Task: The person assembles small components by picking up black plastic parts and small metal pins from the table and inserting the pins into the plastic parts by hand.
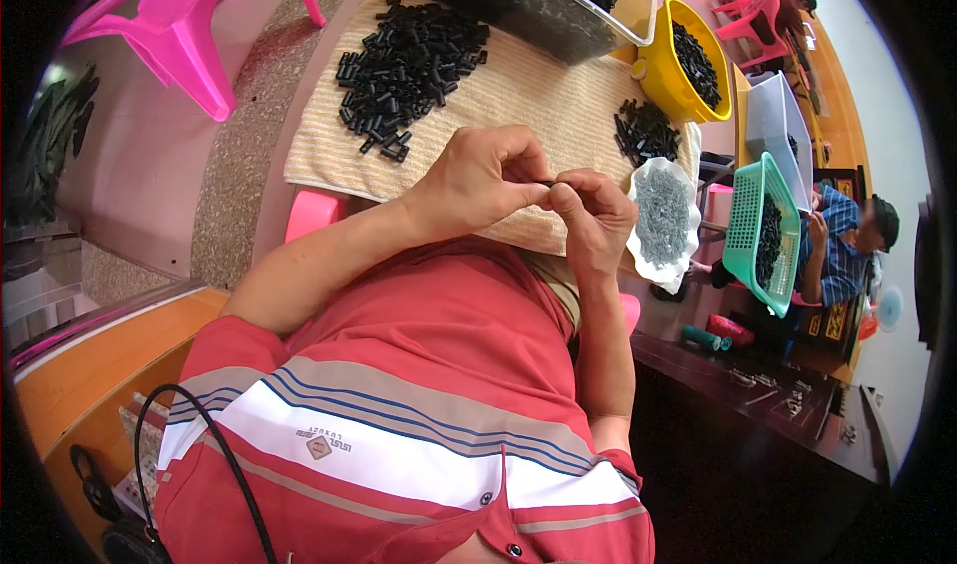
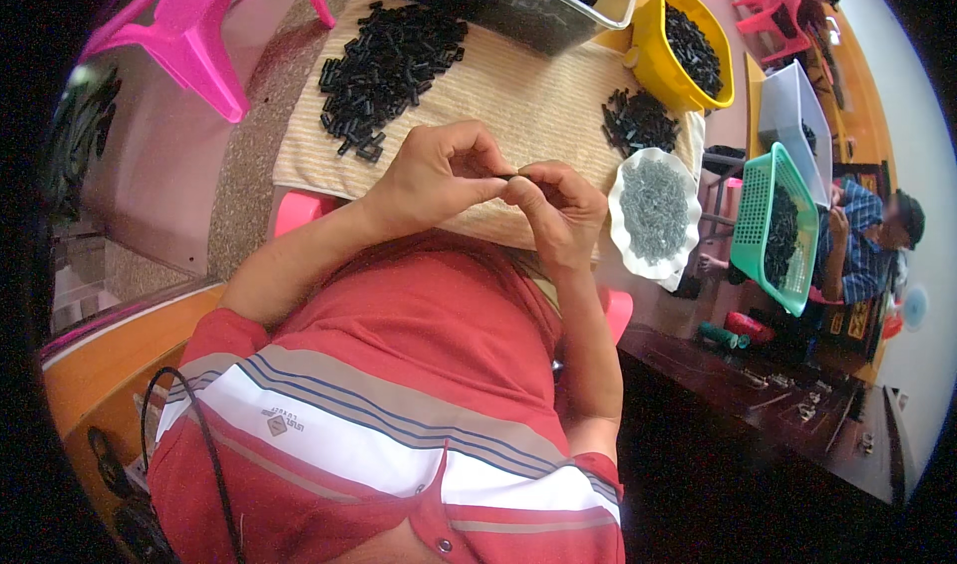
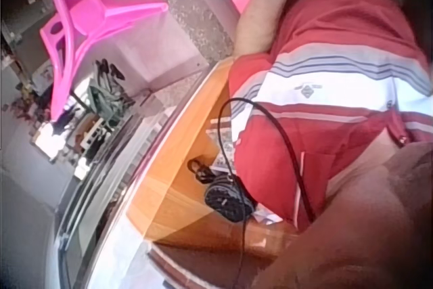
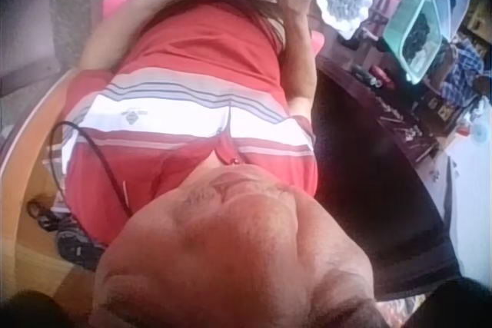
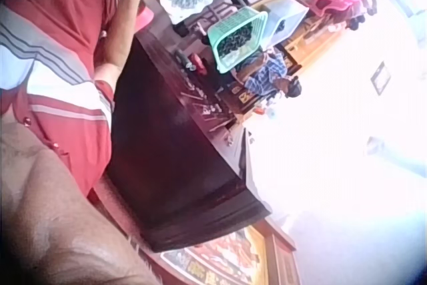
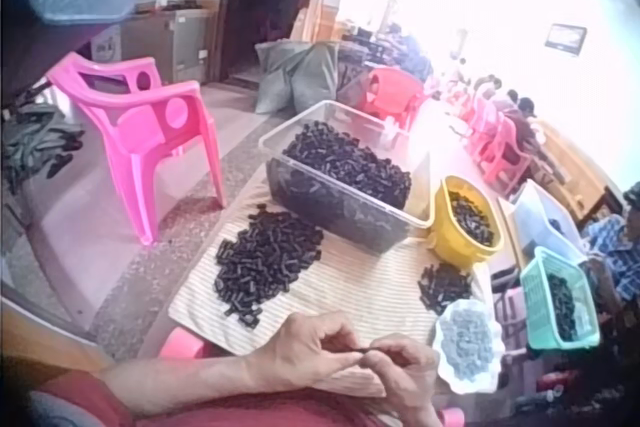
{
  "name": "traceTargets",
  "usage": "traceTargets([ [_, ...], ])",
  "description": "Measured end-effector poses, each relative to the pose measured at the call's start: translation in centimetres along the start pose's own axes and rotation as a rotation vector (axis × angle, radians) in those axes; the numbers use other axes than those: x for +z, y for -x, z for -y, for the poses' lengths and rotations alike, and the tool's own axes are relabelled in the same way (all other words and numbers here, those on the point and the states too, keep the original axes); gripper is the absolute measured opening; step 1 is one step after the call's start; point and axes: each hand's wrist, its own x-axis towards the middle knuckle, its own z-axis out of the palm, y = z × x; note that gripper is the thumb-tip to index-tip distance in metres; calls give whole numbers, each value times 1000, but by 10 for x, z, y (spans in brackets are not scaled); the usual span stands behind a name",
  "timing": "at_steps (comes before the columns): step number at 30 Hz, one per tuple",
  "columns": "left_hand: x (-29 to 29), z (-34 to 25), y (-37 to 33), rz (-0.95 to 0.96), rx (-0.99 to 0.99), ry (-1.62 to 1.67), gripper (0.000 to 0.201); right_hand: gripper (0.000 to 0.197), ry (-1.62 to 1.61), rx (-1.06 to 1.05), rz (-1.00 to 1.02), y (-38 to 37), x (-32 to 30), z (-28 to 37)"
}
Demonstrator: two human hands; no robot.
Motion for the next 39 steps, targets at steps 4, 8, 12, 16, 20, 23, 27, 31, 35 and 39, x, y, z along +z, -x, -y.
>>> traceTargets([
  [4, 3, -5, 2, -42, 31, -67, 13, 8, -234, 107, -129, 5, 9, -7],
  [8, 4, -3, 4, -73, 124, -181, 14, 11, -432, 188, -173, 7, 16, -9],
  [12, 3, -2, 3, -83, 131, -208, 14, 13, -345, 170, -168, 6, 15, -8],
  [16, 3, -1, 2, -83, 107, -200, 14, 14, -250, 156, -152, 5, 14, -4],
  [20, 3, -1, 2, -69, 89, -187, 14, 16, -226, 148, -139, 4, 11, -4],
  [23, 3, -1, 2, -60, 86, -187, 14, 18, -229, 163, -126, 3, 5, -7],
  [27, 4, -3, 2, -56, 83, -123, 14, 19, -144, 108, -42, 1, -5, -10],
  [31, 2, -1, 1, -52, 63, -116, 14, 18, -104, 54, 54, 0, -11, -7],
  [35, 2, 0, 1, -43, 64, -107, 13, 18, -4, 17, 86, -1, -13, -7],
  [39, 3, 0, 1, -39, 55, -93, 12, 13, 29, 5, 128, -1, -13, -7],
])
